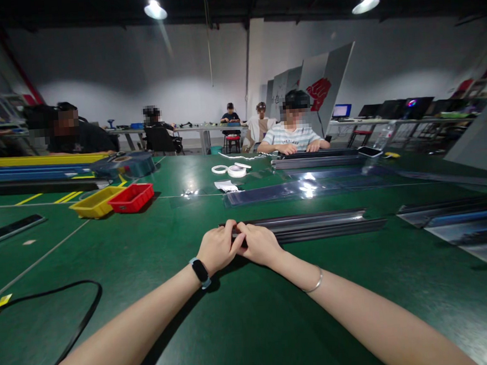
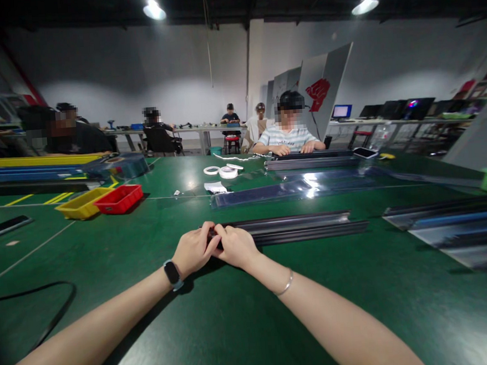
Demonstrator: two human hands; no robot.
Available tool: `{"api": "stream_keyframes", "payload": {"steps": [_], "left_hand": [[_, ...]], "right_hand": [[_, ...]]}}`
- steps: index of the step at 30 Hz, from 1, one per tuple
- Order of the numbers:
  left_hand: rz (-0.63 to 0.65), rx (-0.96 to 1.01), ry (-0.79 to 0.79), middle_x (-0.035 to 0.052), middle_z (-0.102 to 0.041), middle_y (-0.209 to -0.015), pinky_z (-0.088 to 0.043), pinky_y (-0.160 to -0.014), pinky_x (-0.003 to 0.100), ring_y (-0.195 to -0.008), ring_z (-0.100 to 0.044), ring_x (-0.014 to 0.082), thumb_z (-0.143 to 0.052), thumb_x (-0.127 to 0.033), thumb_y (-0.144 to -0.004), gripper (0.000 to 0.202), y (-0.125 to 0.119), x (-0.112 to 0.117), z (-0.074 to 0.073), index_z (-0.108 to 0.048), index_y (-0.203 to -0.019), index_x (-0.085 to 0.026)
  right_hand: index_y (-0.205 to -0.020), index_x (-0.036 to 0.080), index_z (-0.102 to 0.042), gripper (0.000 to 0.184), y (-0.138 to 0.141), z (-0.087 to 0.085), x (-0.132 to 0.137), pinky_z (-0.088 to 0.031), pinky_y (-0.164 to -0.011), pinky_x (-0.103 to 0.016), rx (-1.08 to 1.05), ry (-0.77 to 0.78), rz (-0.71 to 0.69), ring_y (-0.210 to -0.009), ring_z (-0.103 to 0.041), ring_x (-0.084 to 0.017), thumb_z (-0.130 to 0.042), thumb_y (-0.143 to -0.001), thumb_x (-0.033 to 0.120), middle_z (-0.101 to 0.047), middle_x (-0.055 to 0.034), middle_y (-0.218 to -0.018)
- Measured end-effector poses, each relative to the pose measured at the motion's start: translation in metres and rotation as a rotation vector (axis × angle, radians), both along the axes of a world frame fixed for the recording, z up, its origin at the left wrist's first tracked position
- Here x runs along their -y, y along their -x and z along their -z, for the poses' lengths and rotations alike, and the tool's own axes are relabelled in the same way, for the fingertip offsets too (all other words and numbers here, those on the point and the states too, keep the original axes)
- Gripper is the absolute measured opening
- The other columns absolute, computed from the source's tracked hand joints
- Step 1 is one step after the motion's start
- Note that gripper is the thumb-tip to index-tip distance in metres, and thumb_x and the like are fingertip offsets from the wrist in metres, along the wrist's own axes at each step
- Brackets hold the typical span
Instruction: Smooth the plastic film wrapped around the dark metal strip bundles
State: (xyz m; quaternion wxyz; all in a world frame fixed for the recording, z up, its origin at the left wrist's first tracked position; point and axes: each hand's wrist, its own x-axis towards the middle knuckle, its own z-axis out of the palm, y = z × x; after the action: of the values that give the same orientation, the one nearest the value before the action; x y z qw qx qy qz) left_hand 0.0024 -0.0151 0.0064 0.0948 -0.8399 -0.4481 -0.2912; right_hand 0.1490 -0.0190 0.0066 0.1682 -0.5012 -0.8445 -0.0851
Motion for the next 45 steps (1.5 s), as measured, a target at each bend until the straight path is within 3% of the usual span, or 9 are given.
{"api": "stream_keyframes", "payload": {"steps": [5, 12, 19, 26, 36, 45], "left_hand": [[0.019, -0.019, 0.02, 0.0035, -0.061, -0.074, -0.042, -0.063, 0.027, -0.071, -0.058, 0.0166, -0.027, -0.039, -0.087, 0.028, 0.0, 0.0, -0.001, -0.043, -0.096, -0.017], [-0.008, -0.062, 0.003, 0.0032, -0.06, -0.071, -0.041, -0.061, 0.026, -0.069, -0.058, 0.0163, -0.026, -0.038, -0.088, 0.029, 0.001, -0.001, 0.002, -0.045, -0.095, -0.017], [-0.01, -0.135, -0.006, 0.0029, -0.057, -0.064, -0.038, -0.061, 0.026, -0.064, -0.054, 0.0154, -0.024, -0.037, -0.089, 0.036, 0.002, -0.002, 0.002, -0.05, -0.073, -0.018], [-0.021, -0.132, 0.002, 0.0031, -0.056, -0.063, -0.037, -0.06, 0.026, -0.062, -0.053, 0.0147, -0.022, -0.036, -0.089, 0.038, 0.002, -0.003, 0.001, -0.052, -0.073, -0.018], [0.15, -0.17, -0.024, 0.0043, -0.059, -0.075, -0.039, -0.068, 0.028, -0.073, -0.053, 0.0156, -0.026, -0.035, -0.089, 0.032, 0.001, -0.003, 0.001, -0.052, -0.081, -0.017], [0.152, -0.191, -0.008, 0.0046, -0.06, -0.076, -0.04, -0.069, 0.029, -0.075, -0.053, 0.0164, -0.027, -0.035, -0.089, 0.033, 0.0, -0.003, 0.003, -0.053, -0.081, -0.017]], "right_hand": [[-0.104, 0.018, -0.043, 0.035, -0.001, 0.001, 0.0, -0.04, -0.07, -0.024, -0.086, -0.031, -0.02, -0.082, -0.055, -0.016, -0.039, -0.08, 0.044, -0.057, -0.0063, -0.086], [-0.101, 0.019, -0.048, 0.033, 0.0, 0.0, -0.002, -0.037, -0.068, -0.025, -0.003, -0.044, 0.017, -0.075, -0.054, -0.016, -0.035, -0.081, 0.042, -0.058, -0.0053, -0.08], [-0.079, 0.017, -0.056, 0.035, -0.001, 0.0, -0.003, -0.034, -0.07, -0.025, 0.015, -0.058, -0.05, -0.076, -0.053, -0.015, -0.029, -0.085, 0.039, -0.06, -0.0055, -0.076], [-0.075, 0.017, -0.055, 0.038, -0.011, -0.009, 0.003, -0.03, -0.064, -0.024, 0.039, -0.115, 0.008, -0.065, -0.052, -0.013, -0.021, -0.088, 0.031, -0.059, -0.0042, -0.068], [-0.079, 0.017, -0.055, 0.038, -0.013, -0.005, -0.005, -0.031, -0.065, -0.024, 0.063, -0.009, 0.09, -0.07, -0.053, -0.013, -0.021, -0.089, 0.031, -0.059, -0.0054, -0.074], [-0.081, 0.018, -0.055, 0.036, -0.011, -0.003, -0.004, -0.031, -0.063, -0.024, 0.051, -0.026, 0.149, -0.07, -0.053, -0.014, -0.022, -0.089, 0.031, -0.059, -0.0047, -0.074]]}}
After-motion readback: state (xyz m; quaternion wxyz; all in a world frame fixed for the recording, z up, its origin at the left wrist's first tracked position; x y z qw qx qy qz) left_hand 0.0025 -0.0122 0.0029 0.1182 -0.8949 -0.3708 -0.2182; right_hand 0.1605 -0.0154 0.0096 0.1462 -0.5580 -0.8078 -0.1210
